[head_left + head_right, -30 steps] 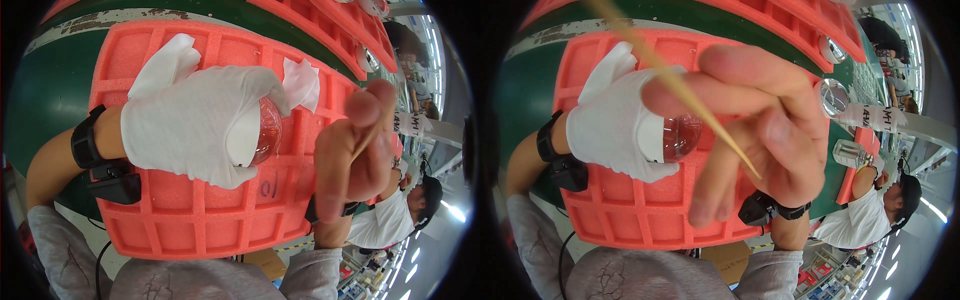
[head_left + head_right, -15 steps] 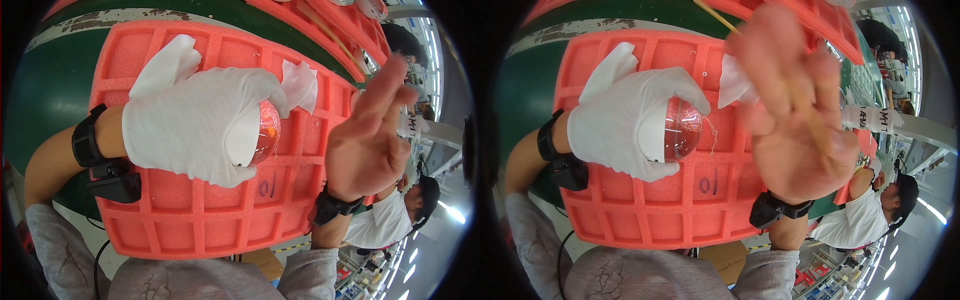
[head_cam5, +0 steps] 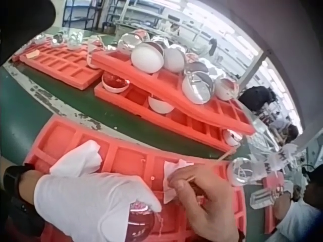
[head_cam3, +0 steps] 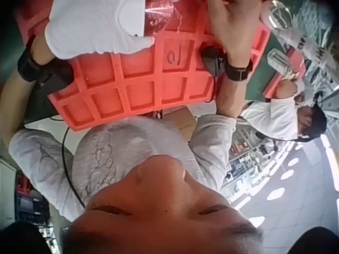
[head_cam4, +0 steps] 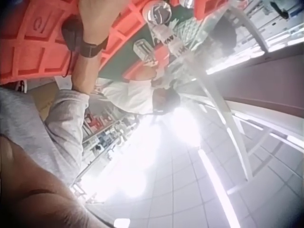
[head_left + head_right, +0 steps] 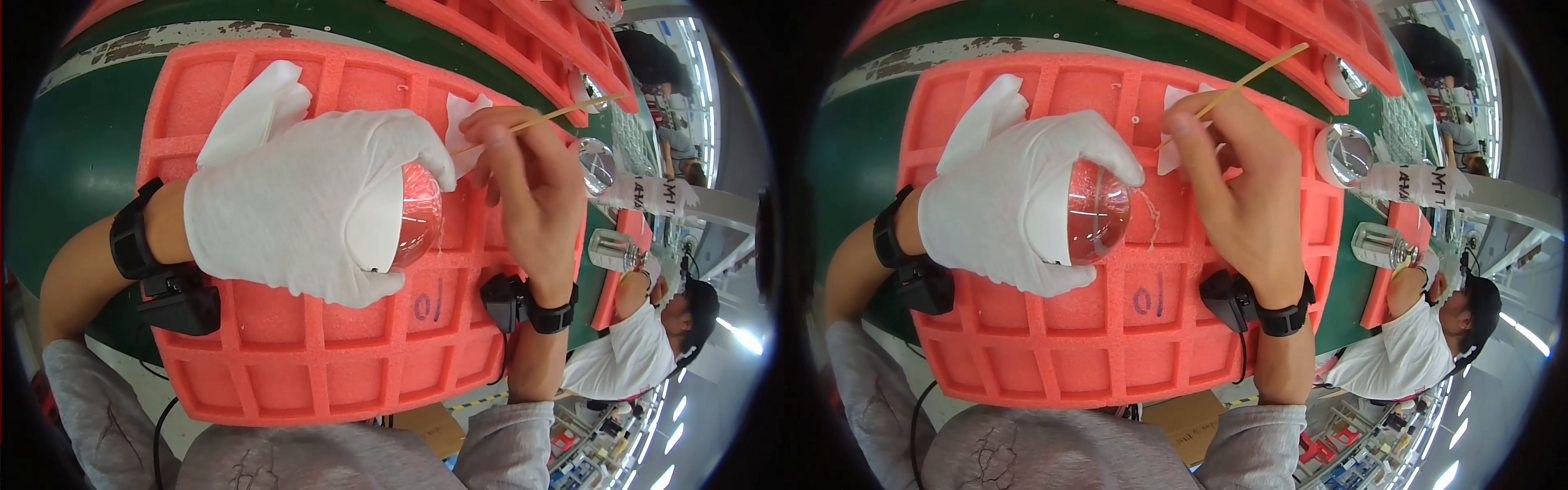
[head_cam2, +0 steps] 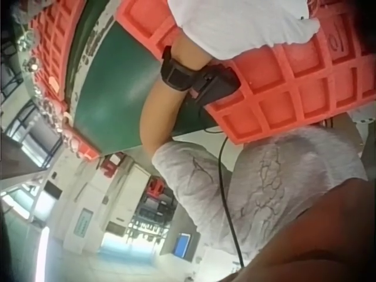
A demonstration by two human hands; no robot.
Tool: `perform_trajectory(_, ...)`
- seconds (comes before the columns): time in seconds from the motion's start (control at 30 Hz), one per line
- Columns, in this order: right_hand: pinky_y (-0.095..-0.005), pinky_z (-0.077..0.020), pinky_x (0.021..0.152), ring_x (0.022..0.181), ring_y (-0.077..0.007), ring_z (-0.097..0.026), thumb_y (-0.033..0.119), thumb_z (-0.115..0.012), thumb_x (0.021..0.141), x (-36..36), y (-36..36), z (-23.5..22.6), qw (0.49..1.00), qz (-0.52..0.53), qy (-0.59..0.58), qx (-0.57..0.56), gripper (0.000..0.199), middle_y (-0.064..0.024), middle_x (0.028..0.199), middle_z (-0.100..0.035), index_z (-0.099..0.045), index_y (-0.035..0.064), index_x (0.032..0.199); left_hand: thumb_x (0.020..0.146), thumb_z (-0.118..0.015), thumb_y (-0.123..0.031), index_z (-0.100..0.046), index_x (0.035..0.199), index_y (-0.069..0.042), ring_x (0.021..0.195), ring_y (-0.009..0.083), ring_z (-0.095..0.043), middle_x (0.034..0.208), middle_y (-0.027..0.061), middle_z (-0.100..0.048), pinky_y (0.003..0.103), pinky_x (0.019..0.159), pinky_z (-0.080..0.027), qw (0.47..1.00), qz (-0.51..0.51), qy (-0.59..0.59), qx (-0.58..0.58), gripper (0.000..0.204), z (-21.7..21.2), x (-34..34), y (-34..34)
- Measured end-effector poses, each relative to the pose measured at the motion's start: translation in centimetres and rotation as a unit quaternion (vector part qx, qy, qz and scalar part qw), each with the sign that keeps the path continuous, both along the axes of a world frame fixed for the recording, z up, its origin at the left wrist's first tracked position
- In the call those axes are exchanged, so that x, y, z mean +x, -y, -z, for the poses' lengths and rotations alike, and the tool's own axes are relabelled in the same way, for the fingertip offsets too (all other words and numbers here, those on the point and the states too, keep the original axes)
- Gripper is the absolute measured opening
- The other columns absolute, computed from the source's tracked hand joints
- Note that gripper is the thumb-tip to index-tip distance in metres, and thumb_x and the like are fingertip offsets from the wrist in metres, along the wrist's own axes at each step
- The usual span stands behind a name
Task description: The person cleans a cosmetic container by scraping the edges with a wooden stick and wiping the surface with a cloth, then places a small white ring onto the container and wipes it again.
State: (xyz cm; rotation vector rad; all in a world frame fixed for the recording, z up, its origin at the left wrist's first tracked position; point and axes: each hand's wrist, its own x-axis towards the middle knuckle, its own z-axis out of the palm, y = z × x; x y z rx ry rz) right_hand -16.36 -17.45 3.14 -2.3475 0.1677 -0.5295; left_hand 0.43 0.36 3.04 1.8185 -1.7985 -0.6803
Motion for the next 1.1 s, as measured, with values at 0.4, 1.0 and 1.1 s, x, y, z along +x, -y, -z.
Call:
perform_trajectory(0.4, -0.0206, -0.0289, 0.037, 0.039, -0.0054, -0.037, 0.021, -0.039, 0.110, 1.5, -6.8, -2.0, 0.969, 0.011, 0.022, 0.245, 0.030, -0.0033, 0.061, -0.051, -0.052, -0.0002, 0.094, 0.060, -0.085, -0.029, -0.056, 0.104, -0.011, 0.082, 0.0288, -0.062, 0.093, 0.0070, -0.061, 0.043, 0.071, -0.041, 0.999, 0.006, -0.039, -0.004, 0.056, 0.6, -0.2, 0.4)
perform_trajectory(1.0, -0.0192, -0.0275, 0.038, 0.038, -0.0024, -0.040, 0.017, -0.046, 0.108, 2.3, -7.2, -2.2, 0.993, 0.054, 0.019, 0.106, 0.028, 0.0003, 0.055, -0.051, -0.055, -0.0004, 0.088, 0.062, -0.083, -0.027, -0.054, 0.098, -0.008, 0.084, 0.0292, -0.062, 0.092, 0.0058, -0.063, 0.042, 0.077, -0.046, 0.991, 0.002, -0.129, -0.026, 0.049, 2.2, -0.1, 0.0)
perform_trajectory(1.1, -0.0196, -0.0285, 0.037, 0.038, -0.0030, -0.041, 0.016, -0.047, 0.107, 2.3, -7.1, -2.1, 0.995, 0.047, 0.017, 0.087, 0.028, -0.0011, 0.055, -0.052, -0.055, -0.0007, 0.086, 0.063, -0.083, -0.027, -0.055, 0.098, -0.008, 0.086, 0.0288, -0.062, 0.093, 0.0055, -0.063, 0.042, 0.081, -0.046, 0.986, 0.016, -0.163, -0.009, 0.049, 2.1, -0.2, 0.3)
